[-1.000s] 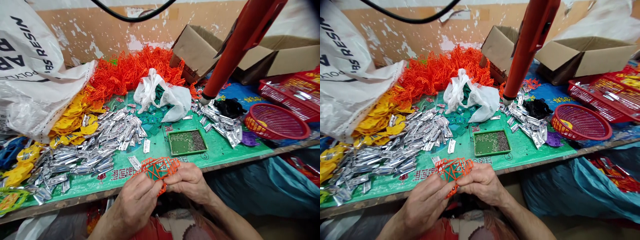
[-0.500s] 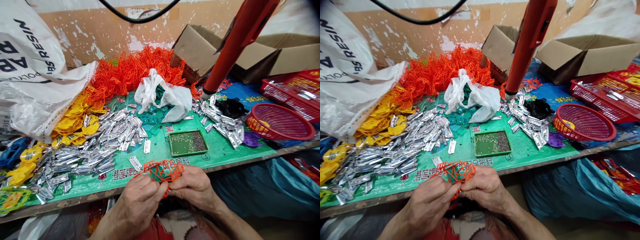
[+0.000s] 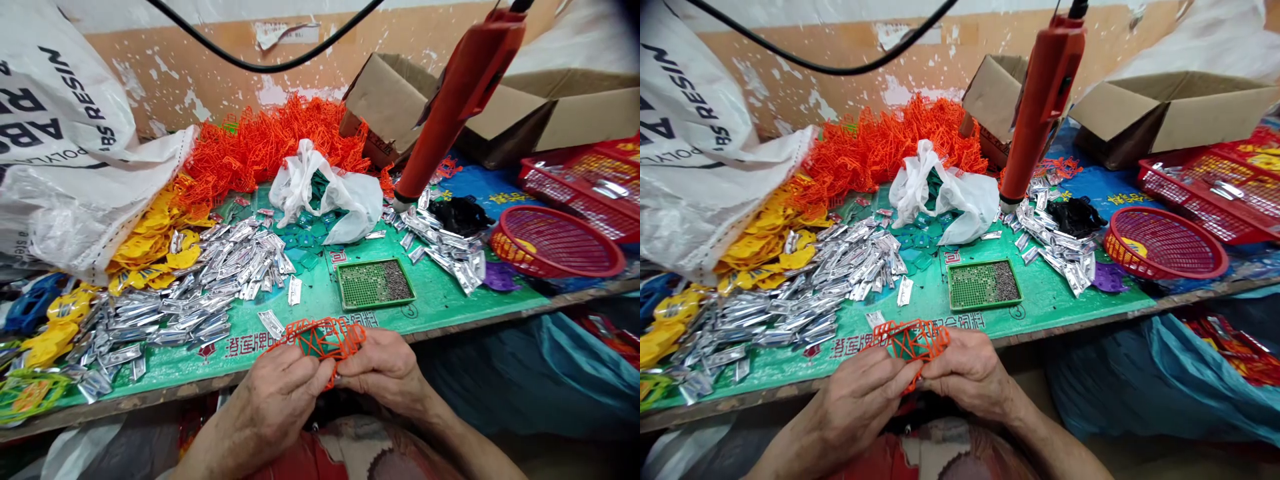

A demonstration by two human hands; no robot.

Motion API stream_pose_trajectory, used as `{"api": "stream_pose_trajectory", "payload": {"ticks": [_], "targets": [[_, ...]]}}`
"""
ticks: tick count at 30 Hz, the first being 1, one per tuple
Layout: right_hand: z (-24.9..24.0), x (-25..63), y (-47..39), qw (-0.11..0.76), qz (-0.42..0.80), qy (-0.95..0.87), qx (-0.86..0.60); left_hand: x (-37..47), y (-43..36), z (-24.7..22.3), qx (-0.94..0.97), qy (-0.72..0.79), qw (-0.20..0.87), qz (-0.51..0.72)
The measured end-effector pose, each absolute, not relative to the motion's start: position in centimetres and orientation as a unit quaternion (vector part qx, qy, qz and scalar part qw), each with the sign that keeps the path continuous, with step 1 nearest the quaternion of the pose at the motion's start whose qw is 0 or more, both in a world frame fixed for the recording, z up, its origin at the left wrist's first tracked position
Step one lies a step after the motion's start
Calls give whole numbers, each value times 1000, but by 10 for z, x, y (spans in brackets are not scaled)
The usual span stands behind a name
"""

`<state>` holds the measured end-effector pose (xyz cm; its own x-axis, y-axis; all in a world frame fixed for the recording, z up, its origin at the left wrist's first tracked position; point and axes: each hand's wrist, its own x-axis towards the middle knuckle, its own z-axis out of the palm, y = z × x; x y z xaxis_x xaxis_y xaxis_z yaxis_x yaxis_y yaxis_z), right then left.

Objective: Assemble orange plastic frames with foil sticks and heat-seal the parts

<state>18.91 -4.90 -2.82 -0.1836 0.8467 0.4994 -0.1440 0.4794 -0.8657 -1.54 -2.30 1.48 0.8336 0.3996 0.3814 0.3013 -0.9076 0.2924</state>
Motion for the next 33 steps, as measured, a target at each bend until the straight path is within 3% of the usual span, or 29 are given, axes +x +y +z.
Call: {"api": "stream_pose_trajectory", "payload": {"ticks": [11, 18, 23, 27, 33], "targets": [[-24, 188, -51, 581, 449, -617, -283, -14, -26, 14, 924, 195, 176, 277], [-12, 182, -33, 565, 477, -575, -351, -12, -22, 22, 795, 325, 437, 266], [-2, 169, -11, 519, 494, -562, -413, -11, -15, 14, 461, 444, 709, 296], [-2, 164, -7, 481, 517, -571, -419, -9, -12, 8, 331, 451, 758, 336], [-12, 168, -15, 444, 504, -588, -451, -9, -13, 10, 361, 464, 766, 260]]}}
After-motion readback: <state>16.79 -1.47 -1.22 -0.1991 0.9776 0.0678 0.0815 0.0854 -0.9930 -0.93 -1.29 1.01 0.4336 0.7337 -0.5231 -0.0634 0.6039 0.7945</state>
